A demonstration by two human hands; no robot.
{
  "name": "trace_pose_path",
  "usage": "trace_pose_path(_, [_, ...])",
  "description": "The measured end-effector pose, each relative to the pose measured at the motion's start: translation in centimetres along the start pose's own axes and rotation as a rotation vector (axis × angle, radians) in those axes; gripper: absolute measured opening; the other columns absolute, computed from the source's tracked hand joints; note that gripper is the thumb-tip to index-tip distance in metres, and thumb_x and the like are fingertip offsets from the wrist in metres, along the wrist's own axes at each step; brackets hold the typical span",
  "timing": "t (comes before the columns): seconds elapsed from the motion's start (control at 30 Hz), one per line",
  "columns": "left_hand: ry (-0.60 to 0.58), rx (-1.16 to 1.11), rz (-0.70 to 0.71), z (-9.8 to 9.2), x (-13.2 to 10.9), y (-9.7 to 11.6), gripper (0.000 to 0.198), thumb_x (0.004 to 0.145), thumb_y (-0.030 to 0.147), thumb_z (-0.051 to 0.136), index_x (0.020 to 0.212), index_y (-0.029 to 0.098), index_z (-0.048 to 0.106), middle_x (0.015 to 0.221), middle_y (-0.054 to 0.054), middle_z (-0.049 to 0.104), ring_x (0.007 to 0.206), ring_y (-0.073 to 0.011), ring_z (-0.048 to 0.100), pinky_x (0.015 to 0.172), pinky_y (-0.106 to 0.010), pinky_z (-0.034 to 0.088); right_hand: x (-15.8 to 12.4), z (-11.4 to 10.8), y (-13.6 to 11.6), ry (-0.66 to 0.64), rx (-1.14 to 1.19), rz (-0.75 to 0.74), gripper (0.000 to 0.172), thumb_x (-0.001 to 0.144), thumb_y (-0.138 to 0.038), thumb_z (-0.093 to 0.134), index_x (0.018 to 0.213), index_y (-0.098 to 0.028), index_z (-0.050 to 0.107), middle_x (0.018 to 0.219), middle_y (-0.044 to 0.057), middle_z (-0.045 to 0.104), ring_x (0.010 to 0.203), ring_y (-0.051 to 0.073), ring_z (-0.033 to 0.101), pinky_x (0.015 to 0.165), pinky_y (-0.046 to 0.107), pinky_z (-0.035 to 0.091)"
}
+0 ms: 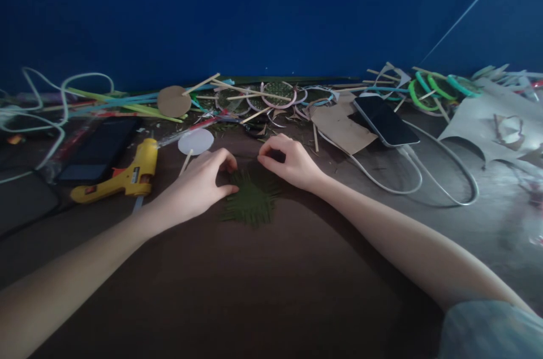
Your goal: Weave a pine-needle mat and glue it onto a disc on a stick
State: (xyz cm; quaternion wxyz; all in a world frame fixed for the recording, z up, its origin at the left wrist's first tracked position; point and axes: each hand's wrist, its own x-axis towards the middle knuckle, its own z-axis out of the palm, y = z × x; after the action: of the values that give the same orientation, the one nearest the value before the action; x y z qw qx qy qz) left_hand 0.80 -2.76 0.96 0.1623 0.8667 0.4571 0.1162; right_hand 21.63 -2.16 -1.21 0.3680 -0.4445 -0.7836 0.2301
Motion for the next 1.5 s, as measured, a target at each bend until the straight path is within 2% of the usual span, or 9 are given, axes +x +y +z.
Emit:
trace_pose_path(0.27, [-0.004,-0.016,-0.003,0.06,-0.18,0.25,0.025,0.071,0.016,0.066,0.085,0.019,0.045,0.086,-0.001,0.054,0.084,-0.0198,0.051,0.073,-0.035,0.041,-0.05,-0.07,0.05,-0.011,-0.003,0.019,0.007,0.079,-0.024,0.056,0.072,-0.021,0.056,0.076,0.002,0.061,0.077,0.018,0.053,0.073,0.035,0.041])
trace_pose_path(0.47, [0.026,0.030,0.078,0.23,-0.17,0.12,0.024,0.073,0.015,0.064,0.086,0.019,0.045,0.087,-0.001,0.054,0.085,-0.0199,0.049,0.073,-0.035,0.039,-0.13,-0.01,0.16,-0.015,0.009,0.029,0.007,0.079,-0.025,0.057,0.074,-0.020,0.058,0.077,0.002,0.062,0.077,0.017,0.054,0.073,0.034,0.042])
trace_pose_path(0.7, [-0.001,0.046,0.144,-0.19,0.05,-0.17,0.017,0.074,0.019,0.065,0.083,0.019,0.050,0.085,0.000,0.058,0.085,-0.0195,0.048,0.074,-0.033,0.038,0.00,-0.04,0.20,-0.016,0.003,0.031,0.007,0.078,-0.024,0.057,0.074,-0.019,0.059,0.076,0.002,0.061,0.076,0.017,0.054,0.072,0.033,0.042])
trace_pose_path(0.83, [-0.016,-0.036,0.122,-0.28,0.16,-0.43,0.007,0.077,0.015,0.058,0.080,0.019,0.054,0.085,0.001,0.060,0.086,-0.0184,0.051,0.077,-0.032,0.039,-0.02,-0.05,0.24,-0.001,0.003,0.052,0.007,0.079,-0.025,0.057,0.074,-0.020,0.058,0.077,0.002,0.061,0.077,0.017,0.054,0.073,0.034,0.042])
trace_pose_path(1.2, [0.005,-0.081,0.072,-0.04,0.19,-0.19,0.013,0.073,0.007,0.052,0.079,0.019,0.052,0.080,0.000,0.058,0.083,-0.0172,0.052,0.075,-0.031,0.041,0.05,-0.22,-0.09,0.000,0.017,0.099,0.007,0.077,-0.025,0.057,0.072,-0.020,0.058,0.074,0.002,0.060,0.074,0.016,0.053,0.071,0.032,0.041])
trace_pose_path(1.3, [0.007,-0.066,0.084,-0.03,0.18,-0.08,0.013,0.073,0.006,0.052,0.078,0.019,0.052,0.080,0.000,0.058,0.083,-0.0175,0.051,0.076,-0.032,0.040,0.17,-0.60,-0.11,-0.041,0.039,0.098,0.007,0.076,-0.024,0.058,0.070,-0.019,0.058,0.072,0.001,0.058,0.073,0.015,0.051,0.070,0.031,0.039])
trace_pose_path(1.5, [-0.008,-0.040,0.099,-0.15,0.15,0.19,0.015,0.073,0.006,0.047,0.078,0.019,0.051,0.080,-0.001,0.057,0.083,-0.0182,0.050,0.072,-0.032,0.039,0.40,-0.85,0.28,-0.165,0.062,0.007,0.010,0.076,-0.021,0.057,0.066,-0.020,0.056,0.072,0.001,0.056,0.077,0.016,0.049,0.077,0.034,0.036])
